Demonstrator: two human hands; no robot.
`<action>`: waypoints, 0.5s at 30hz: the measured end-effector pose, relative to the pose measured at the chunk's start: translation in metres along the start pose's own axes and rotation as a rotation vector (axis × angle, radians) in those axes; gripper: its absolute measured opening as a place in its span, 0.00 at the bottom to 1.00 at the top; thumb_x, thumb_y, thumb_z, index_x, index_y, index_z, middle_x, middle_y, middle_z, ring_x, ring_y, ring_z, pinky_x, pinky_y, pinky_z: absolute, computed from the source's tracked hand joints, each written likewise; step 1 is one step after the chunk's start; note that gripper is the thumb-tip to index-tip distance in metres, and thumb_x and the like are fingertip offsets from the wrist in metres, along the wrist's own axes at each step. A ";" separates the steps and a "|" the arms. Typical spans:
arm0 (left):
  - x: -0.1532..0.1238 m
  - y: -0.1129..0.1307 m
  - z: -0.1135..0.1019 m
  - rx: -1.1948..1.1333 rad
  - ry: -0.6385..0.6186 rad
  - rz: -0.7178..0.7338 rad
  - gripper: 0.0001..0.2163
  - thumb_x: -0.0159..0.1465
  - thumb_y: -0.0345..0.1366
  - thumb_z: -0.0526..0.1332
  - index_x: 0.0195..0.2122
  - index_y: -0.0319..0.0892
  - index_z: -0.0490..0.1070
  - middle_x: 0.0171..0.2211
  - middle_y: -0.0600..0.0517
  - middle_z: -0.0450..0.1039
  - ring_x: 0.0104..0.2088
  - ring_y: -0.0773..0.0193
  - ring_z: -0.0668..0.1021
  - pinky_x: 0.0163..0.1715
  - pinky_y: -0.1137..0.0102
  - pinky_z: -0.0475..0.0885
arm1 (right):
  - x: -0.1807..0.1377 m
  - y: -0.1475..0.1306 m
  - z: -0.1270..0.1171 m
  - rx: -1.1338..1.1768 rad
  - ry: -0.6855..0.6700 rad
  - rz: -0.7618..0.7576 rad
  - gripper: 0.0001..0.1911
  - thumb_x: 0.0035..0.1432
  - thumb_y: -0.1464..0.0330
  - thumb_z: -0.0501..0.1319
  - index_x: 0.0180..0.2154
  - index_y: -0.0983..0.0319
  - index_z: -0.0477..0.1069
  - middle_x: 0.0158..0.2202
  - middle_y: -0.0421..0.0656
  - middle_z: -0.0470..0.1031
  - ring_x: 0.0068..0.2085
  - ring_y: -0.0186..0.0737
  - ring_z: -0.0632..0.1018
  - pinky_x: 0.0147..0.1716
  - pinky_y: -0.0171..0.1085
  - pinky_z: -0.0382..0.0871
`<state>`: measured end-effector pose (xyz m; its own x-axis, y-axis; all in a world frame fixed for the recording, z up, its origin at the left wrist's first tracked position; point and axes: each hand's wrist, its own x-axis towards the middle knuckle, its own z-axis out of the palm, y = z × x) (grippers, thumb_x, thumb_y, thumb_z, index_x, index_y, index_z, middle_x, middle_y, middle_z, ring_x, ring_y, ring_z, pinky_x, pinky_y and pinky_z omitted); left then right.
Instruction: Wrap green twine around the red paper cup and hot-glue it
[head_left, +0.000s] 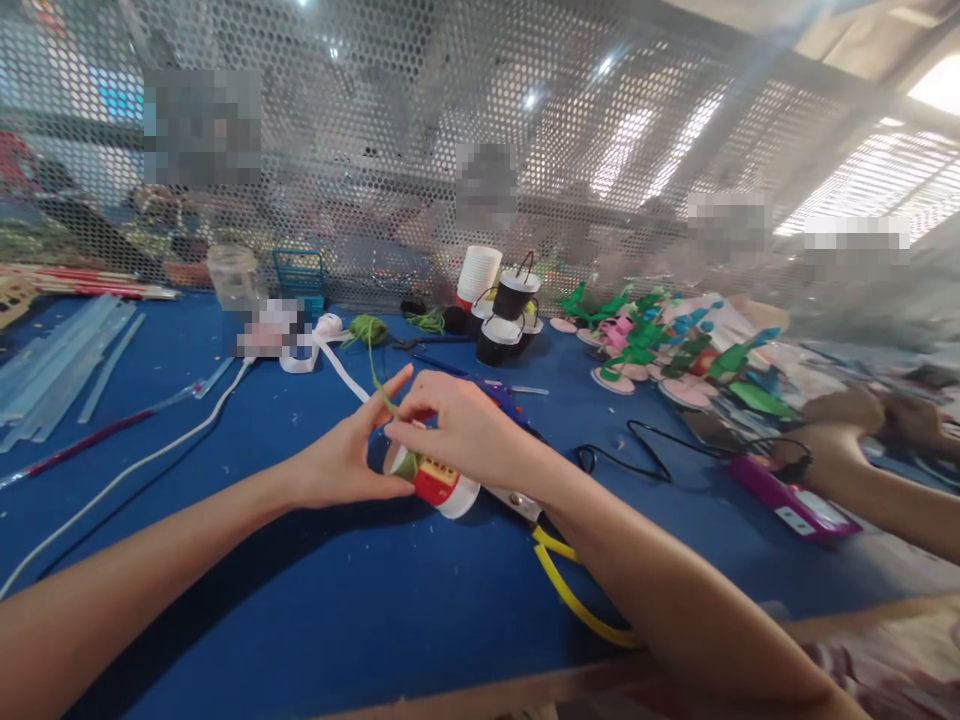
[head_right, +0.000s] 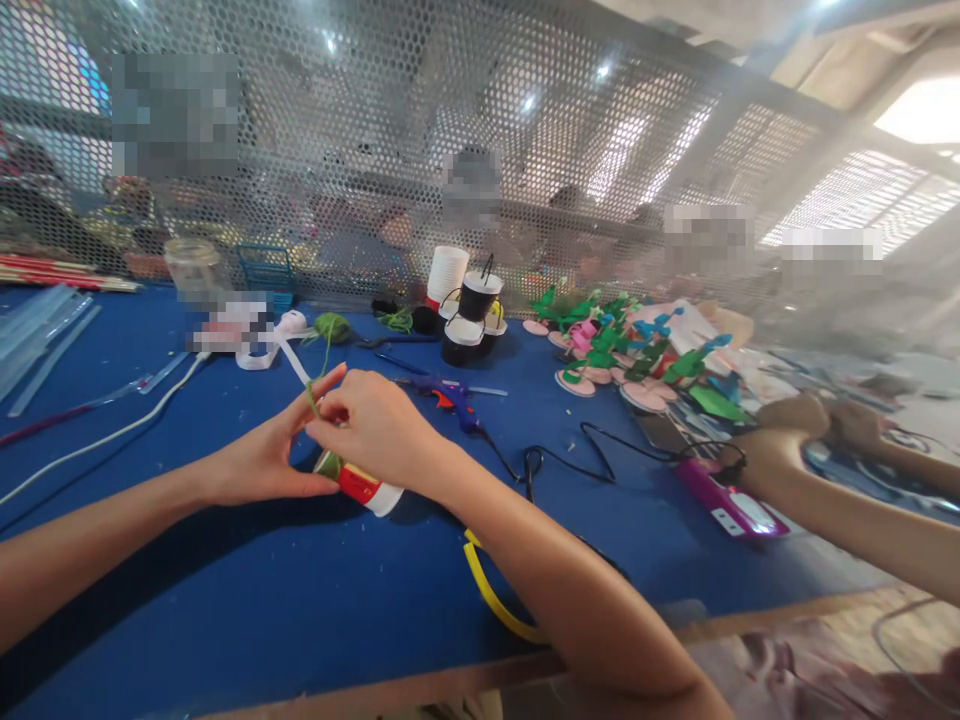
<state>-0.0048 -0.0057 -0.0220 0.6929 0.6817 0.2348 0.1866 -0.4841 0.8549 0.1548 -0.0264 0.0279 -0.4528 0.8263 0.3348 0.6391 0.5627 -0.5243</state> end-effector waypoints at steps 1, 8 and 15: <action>0.000 0.000 0.000 0.006 0.002 -0.018 0.46 0.51 0.34 0.65 0.62 0.50 0.31 0.56 0.47 0.58 0.56 0.53 0.63 0.56 0.56 0.56 | -0.002 0.002 -0.004 0.058 0.024 0.024 0.10 0.51 0.71 0.60 0.19 0.63 0.68 0.23 0.38 0.66 0.28 0.31 0.68 0.29 0.32 0.61; 0.000 0.001 0.001 0.030 -0.003 -0.078 0.45 0.51 0.36 0.65 0.62 0.50 0.32 0.46 0.49 0.66 0.47 0.56 0.68 0.54 0.54 0.56 | -0.014 0.023 -0.017 0.231 0.138 0.183 0.10 0.48 0.67 0.62 0.19 0.63 0.65 0.23 0.36 0.63 0.24 0.29 0.64 0.24 0.32 0.57; -0.001 0.003 0.000 0.039 -0.034 -0.094 0.45 0.51 0.37 0.65 0.62 0.48 0.32 0.48 0.47 0.64 0.48 0.56 0.68 0.53 0.57 0.57 | -0.017 0.035 -0.008 0.258 0.169 0.227 0.13 0.49 0.67 0.61 0.18 0.62 0.62 0.21 0.35 0.60 0.24 0.30 0.62 0.24 0.32 0.55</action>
<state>-0.0047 -0.0077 -0.0195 0.6938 0.7068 0.1378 0.2790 -0.4402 0.8534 0.1895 -0.0204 0.0102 -0.1952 0.9334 0.3011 0.5240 0.3587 -0.7725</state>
